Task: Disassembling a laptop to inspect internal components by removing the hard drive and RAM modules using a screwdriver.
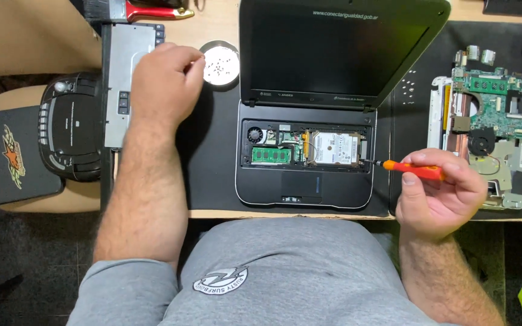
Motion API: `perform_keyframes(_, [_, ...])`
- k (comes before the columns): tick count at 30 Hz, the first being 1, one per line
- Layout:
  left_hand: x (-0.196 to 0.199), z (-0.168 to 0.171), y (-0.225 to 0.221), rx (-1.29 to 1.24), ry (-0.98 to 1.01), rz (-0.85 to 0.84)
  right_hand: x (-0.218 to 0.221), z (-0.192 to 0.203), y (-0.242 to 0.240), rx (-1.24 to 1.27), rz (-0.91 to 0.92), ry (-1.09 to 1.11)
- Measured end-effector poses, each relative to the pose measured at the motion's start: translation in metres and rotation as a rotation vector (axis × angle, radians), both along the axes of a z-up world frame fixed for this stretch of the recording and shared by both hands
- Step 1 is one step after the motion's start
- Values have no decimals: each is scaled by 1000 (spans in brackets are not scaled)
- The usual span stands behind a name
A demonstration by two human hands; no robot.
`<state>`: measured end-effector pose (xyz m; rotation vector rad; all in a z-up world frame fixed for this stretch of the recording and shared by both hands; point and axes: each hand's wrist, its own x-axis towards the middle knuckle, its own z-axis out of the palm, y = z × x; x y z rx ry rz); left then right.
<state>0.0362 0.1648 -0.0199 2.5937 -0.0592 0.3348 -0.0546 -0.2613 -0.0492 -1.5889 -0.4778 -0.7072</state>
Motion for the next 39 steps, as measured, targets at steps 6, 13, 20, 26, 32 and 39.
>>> perform_keyframes(6, [4, -4, -10, 84, 118, 57, 20, -10, -10, -88, 54, -78])
perform_keyframes(13, [-5, -5, -14, 80, -83, -2, 50, -11, -9, -99, 51, -76])
perform_keyframes(20, [-24, 21, -62, -28, -381, -441, 65, -19, 0, -194, 98, -119])
perform_keyframes(26, [-33, 45, -134, 99, 179, -787, 72, -25, -2, -256, 67, -108])
perform_keyframes(32, [-34, 35, -171, 164, 327, -839, 69, -25, 0, -252, 36, -67])
perform_keyframes(39, [-33, 2, -165, 109, 170, -788, 74, -25, -1, -275, 97, -66])
